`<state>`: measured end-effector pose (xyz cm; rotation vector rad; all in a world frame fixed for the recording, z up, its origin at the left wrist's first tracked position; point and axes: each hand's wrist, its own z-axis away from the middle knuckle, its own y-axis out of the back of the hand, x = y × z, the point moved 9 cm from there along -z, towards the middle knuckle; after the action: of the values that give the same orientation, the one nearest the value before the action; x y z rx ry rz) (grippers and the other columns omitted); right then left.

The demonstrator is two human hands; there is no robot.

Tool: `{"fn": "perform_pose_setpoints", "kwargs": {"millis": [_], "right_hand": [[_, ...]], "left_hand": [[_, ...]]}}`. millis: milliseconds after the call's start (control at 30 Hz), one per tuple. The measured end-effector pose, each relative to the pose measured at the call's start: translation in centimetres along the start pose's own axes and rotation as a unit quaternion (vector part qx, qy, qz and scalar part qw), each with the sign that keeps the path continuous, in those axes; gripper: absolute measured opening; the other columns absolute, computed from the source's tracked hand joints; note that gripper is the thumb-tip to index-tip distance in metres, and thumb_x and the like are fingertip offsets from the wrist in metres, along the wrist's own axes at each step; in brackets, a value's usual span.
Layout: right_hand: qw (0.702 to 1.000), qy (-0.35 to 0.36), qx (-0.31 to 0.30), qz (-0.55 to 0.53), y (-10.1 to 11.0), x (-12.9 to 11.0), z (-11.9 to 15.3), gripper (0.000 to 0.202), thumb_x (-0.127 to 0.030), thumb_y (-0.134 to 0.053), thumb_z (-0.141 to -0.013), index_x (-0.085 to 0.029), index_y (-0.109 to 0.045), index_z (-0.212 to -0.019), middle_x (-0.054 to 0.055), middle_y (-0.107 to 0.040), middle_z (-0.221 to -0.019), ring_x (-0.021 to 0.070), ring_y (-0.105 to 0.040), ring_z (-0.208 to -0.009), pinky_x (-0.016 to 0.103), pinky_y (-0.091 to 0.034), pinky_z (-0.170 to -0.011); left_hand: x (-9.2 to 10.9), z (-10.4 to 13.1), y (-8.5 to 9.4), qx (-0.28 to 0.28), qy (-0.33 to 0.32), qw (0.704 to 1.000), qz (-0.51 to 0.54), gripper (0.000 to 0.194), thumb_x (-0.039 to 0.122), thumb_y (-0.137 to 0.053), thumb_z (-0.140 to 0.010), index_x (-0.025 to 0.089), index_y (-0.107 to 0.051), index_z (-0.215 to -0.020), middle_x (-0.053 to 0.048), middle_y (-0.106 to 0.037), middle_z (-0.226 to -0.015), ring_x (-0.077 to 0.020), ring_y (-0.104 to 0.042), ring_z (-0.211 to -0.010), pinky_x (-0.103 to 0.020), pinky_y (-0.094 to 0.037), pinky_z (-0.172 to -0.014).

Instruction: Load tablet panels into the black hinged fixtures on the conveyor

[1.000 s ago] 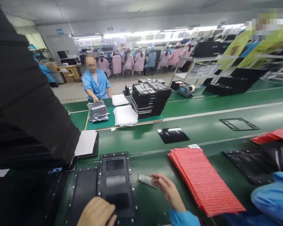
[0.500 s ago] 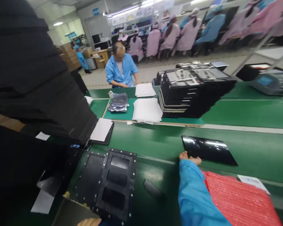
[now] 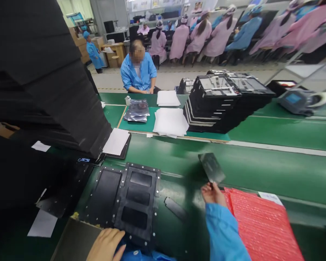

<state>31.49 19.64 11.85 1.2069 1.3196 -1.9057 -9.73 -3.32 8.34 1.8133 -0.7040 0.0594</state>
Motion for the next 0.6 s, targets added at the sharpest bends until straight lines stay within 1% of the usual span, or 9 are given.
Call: {"fn": "perform_pose_setpoints", "kwargs": {"millis": [67,100,167,233,267,367,467,533,600], "right_hand": [[0.996,-0.066,-0.052,0.003,1.4,3.3,6.3,0.028,-0.031,-0.077,-0.062,-0.021,-0.051,-0.062,-0.005,-0.048,-0.054,0.0073,-0.045,-0.043,0.022,-0.045,-0.041],[0.994,-0.087,-0.068,0.019,2.0,4.8,9.4,0.028,-0.033,-0.078,-0.060,-0.021,-0.053,-0.060,-0.003,-0.051,-0.054,0.0088,-0.047,-0.044,0.024,-0.046,-0.043],[0.990,-0.106,-0.070,0.067,2.9,7.3,15.2,0.024,-0.037,-0.079,-0.057,-0.023,-0.061,-0.062,0.001,-0.062,-0.062,0.0151,-0.058,-0.053,0.031,-0.052,-0.052],[0.987,-0.100,-0.048,0.120,2.4,9.0,19.4,0.023,-0.039,-0.080,-0.056,-0.025,-0.069,-0.071,0.004,-0.070,-0.074,0.0218,-0.064,-0.067,0.037,-0.055,-0.063],[0.985,-0.094,-0.041,0.142,1.5,9.6,21.1,0.026,-0.040,-0.080,-0.055,-0.026,-0.071,-0.075,0.005,-0.071,-0.079,0.0241,-0.066,-0.072,0.039,-0.055,-0.067],[0.975,-0.084,-0.053,0.198,-2.7,11.5,24.1,0.034,-0.046,-0.079,-0.055,-0.025,-0.073,-0.081,0.006,-0.072,-0.080,0.0264,-0.066,-0.075,0.039,-0.053,-0.066],[0.962,-0.083,-0.063,0.251,-6.2,13.4,25.5,0.039,-0.050,-0.078,-0.056,-0.022,-0.073,-0.082,0.007,-0.071,-0.078,0.0239,-0.064,-0.068,0.034,-0.050,-0.057],[0.957,-0.070,-0.043,0.277,-7.3,14.2,25.7,0.041,-0.051,-0.079,-0.053,-0.020,-0.072,-0.079,0.007,-0.070,-0.075,0.0205,-0.061,-0.062,0.031,-0.046,-0.053],[0.951,-0.061,-0.013,0.304,-7.3,14.9,25.7,0.042,-0.053,-0.080,-0.049,-0.020,-0.071,-0.075,0.005,-0.069,-0.073,0.0176,-0.058,-0.059,0.028,-0.045,-0.052]], "left_hand": [[-0.6,-0.7,0.2,-0.013,-0.009,0.999,0.029,0.021,0.025,-0.057,-0.083,0.022,-0.064,-0.103,-0.002,-0.071,-0.094,-0.0198,-0.067,-0.081,-0.030,-0.055,-0.072],[-1.1,-0.9,0.2,-0.024,-0.012,0.999,0.046,0.022,0.024,-0.057,-0.083,0.022,-0.063,-0.104,-0.002,-0.070,-0.095,-0.0200,-0.067,-0.083,-0.031,-0.054,-0.075],[-2.3,-0.9,0.0,-0.045,-0.022,0.996,0.075,0.023,0.021,-0.054,-0.084,0.022,-0.063,-0.105,-0.004,-0.069,-0.097,-0.0202,-0.065,-0.086,-0.033,-0.052,-0.079],[-3.9,-0.5,-0.1,-0.059,-0.040,0.992,0.100,0.023,0.020,-0.051,-0.085,0.022,-0.063,-0.105,-0.004,-0.068,-0.097,-0.0203,-0.063,-0.087,-0.035,-0.050,-0.081],[-4.8,-0.2,-0.1,-0.064,-0.051,0.990,0.111,0.024,0.019,-0.050,-0.085,0.022,-0.063,-0.106,-0.005,-0.067,-0.097,-0.0204,-0.063,-0.088,-0.035,-0.049,-0.082],[-8.0,1.2,0.0,-0.076,-0.082,0.985,0.128,0.026,0.019,-0.049,-0.086,0.021,-0.062,-0.108,-0.006,-0.066,-0.098,-0.0208,-0.061,-0.089,-0.036,-0.048,-0.083],[-11.5,3.1,0.0,-0.101,-0.088,0.984,0.121,0.025,0.018,-0.050,-0.086,0.020,-0.062,-0.107,-0.007,-0.066,-0.100,-0.0223,-0.060,-0.092,-0.037,-0.046,-0.085],[-13.8,4.4,0.0,-0.116,-0.077,0.983,0.122,0.025,0.017,-0.050,-0.085,0.020,-0.063,-0.106,-0.007,-0.066,-0.101,-0.0229,-0.060,-0.093,-0.039,-0.045,-0.087],[-15.7,5.7,0.0,-0.127,-0.061,0.982,0.129,0.026,0.017,-0.050,-0.085,0.020,-0.062,-0.108,-0.007,-0.065,-0.104,-0.0231,-0.059,-0.095,-0.039,-0.044,-0.090]]}}
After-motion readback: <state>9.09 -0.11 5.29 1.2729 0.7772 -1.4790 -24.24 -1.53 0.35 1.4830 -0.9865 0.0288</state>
